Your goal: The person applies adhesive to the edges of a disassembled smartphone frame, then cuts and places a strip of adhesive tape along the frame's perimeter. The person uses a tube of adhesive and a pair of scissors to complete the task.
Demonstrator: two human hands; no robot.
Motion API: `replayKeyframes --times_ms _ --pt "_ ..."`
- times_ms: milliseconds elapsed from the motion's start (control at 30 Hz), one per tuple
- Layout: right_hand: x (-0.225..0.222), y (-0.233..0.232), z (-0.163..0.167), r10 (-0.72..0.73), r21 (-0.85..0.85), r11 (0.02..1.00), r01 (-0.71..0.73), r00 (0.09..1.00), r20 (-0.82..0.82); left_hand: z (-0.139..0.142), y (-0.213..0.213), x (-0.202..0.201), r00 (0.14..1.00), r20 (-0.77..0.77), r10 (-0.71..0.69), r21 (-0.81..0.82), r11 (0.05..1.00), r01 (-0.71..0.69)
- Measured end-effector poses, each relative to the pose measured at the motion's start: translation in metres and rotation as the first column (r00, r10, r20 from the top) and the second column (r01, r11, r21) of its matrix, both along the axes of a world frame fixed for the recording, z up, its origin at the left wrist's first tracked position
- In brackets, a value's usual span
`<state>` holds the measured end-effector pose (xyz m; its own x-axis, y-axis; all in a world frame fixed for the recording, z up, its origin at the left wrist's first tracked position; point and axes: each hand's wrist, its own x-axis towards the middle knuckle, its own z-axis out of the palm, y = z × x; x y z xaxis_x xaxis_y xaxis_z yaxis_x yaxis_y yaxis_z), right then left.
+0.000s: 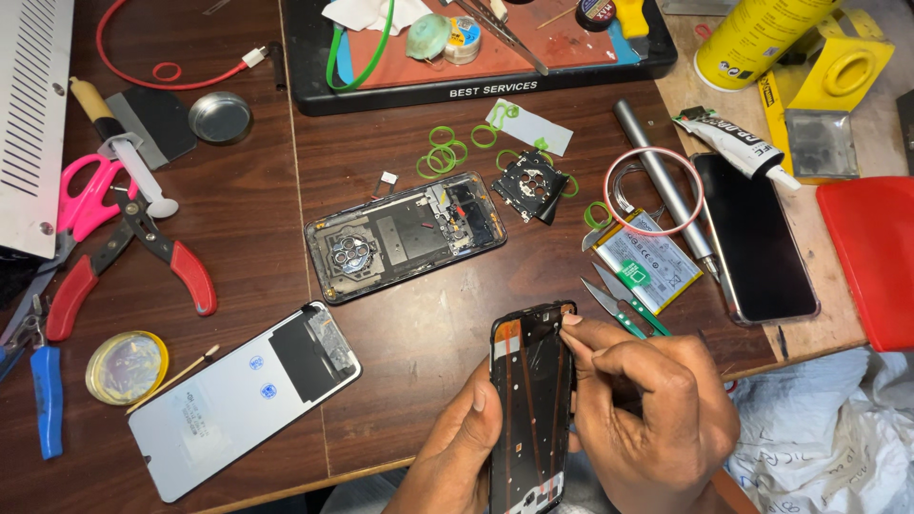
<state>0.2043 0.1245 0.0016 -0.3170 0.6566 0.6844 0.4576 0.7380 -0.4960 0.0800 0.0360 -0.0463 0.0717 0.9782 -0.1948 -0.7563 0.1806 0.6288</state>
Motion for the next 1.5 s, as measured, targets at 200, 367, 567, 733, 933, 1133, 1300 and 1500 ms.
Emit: replayKeyframes --times_ms 200,367,567,733,933,1133,1300,1500 --pt "-0.0012 -0.0014 0.0009 0.002 0.004 1.0 -0.002 1.0 -0.002 0.0007 0.0001 -0.0002 1.0 -0.015 -0.016 -0.029 0.999 0.015" --pt "-0.0013 -0.0011 0.0021 -0.028 0.029 0.999 0.027 0.999 0.025 0.0013 0.0007 0.0002 1.0 -0.023 -0.02 -0.047 0.999 0.018" --pt "-0.002 0.0003 0.0031 -0.011 0.054 0.999 0.009 0.999 0.037 0.0028 0.0008 0.0013 1.0 0.001 -0.004 -0.079 0.997 0.004" --pt "-0.0024 0.0017 0.0012 0.014 0.044 0.999 -0.014 1.0 0.006 0.0048 0.0007 -0.0013 1.0 -0.011 -0.026 -0.023 0.999 0.026" --pt "-0.0012 0.0017 -0.0001 0.018 0.021 1.0 -0.018 1.0 0.006 0.0083 0.0015 -0.0011 0.999 -0.03 -0.022 -0.012 1.0 0.022" --pt "-0.0007 0.0011 0.001 0.014 0.014 1.0 -0.014 1.0 0.005 0.0081 0.0017 -0.0017 0.998 -0.046 -0.036 -0.009 0.999 0.036" --pt "-0.0011 0.0011 0.0007 0.017 0.016 1.0 -0.017 1.0 -0.005 0.0076 0.0023 -0.0004 0.999 -0.041 -0.026 -0.02 0.999 0.026" --pt "0.0031 0.0019 0.0021 0.035 -0.028 0.999 -0.035 0.999 0.013 0.008 0.0021 -0.0026 0.997 -0.069 -0.045 -0.011 0.999 0.044"
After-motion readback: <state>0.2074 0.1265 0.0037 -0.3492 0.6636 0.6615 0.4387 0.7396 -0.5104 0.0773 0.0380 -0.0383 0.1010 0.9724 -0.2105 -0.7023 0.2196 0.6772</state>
